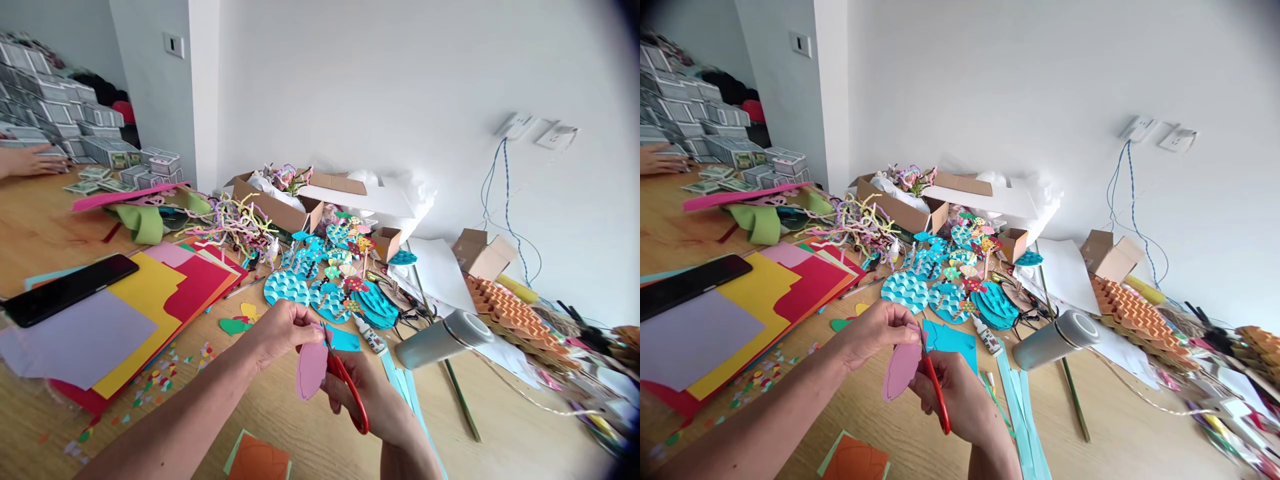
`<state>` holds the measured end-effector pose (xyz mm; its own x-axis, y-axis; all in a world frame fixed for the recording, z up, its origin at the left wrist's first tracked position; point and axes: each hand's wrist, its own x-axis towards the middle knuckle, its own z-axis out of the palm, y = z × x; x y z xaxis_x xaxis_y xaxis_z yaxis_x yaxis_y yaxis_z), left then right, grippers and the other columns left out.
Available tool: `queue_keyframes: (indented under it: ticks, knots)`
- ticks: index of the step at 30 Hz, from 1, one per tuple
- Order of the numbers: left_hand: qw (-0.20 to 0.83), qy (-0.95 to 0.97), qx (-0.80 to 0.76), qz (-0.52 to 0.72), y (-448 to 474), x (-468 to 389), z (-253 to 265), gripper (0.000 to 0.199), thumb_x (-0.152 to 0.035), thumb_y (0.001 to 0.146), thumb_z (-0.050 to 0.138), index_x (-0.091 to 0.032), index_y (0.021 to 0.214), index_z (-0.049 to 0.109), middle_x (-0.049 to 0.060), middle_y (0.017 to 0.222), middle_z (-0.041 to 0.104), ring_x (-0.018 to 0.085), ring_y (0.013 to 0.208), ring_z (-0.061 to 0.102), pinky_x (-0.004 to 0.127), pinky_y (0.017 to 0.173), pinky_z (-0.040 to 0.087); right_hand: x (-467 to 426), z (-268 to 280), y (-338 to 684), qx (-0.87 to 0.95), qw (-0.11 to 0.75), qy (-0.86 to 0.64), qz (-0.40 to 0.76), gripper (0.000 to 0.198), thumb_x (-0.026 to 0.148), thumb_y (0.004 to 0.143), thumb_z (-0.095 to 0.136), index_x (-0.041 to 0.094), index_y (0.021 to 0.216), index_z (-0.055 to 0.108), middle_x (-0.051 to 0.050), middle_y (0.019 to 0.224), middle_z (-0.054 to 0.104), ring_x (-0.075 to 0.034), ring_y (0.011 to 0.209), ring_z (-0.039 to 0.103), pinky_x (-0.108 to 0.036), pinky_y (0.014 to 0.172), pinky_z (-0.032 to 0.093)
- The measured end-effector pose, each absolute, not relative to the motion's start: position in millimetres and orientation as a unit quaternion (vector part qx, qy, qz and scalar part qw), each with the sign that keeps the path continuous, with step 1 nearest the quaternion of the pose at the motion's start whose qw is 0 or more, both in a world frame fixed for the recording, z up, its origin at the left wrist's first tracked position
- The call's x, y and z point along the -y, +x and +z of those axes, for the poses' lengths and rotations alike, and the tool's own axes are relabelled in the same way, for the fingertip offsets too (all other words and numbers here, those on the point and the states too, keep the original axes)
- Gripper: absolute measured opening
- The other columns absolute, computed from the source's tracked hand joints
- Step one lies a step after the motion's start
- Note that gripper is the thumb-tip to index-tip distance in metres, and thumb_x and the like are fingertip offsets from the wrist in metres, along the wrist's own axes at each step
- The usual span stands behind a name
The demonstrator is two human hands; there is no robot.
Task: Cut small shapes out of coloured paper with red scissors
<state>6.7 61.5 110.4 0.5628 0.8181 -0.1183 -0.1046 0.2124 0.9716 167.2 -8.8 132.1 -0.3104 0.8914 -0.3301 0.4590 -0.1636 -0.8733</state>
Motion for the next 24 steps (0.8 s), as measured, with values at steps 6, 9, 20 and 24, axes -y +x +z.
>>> queue_keyframes:
  ticks: [6,9,20,24]
  knots:
    - [0.702,0.538,-0.33,0.331,6.3,-62.0,109.7,0.016,-0.028,0.065,0.068,-0.014,0.068,0.064,0.0,0.063,0.063,0.011,0.059,0.053,0.022,0.056,0.036,7.9,128.6,170.1,0.613,0.206,-0.552,0.527,0.028,0.039,0.079,0.064,0.016,0.067,0.052,0.005,0.052,0.046,-0.007,0.045,0.044,-0.017,0.041,0.029]
    - [0.708,0.538,-0.314,0.333,6.6,-61.4,110.0,0.016,-0.029,0.067,0.068,-0.014,0.069,0.065,0.0,0.067,0.065,0.01,0.06,0.052,0.022,0.057,0.036,8.2,127.1,171.9,0.616,0.218,-0.548,0.522,0.03,0.04,0.08,0.064,0.017,0.066,0.051,0.005,0.051,0.048,-0.007,0.044,0.042,-0.017,0.041,0.027]
    - [0.714,0.514,-0.311,0.36,8.7,-60.6,110.4,0.018,-0.031,0.068,0.07,-0.014,0.07,0.066,0.002,0.076,0.07,0.012,0.067,0.058,0.022,0.063,0.04,6.8,123.3,172.4,0.617,0.218,-0.561,0.507,0.034,0.045,0.082,0.063,0.015,0.068,0.054,0.003,0.053,0.053,-0.007,0.045,0.041,-0.018,0.042,0.027]
    - [0.708,0.526,-0.309,0.357,8.5,-60.5,110.2,0.016,-0.03,0.068,0.068,-0.014,0.069,0.066,0.002,0.075,0.071,0.012,0.065,0.058,0.022,0.06,0.039,7.8,122.6,174.4,0.631,0.232,-0.529,0.518,0.037,0.05,0.083,0.06,0.016,0.07,0.054,0.002,0.057,0.054,-0.008,0.048,0.044,-0.018,0.044,0.03]
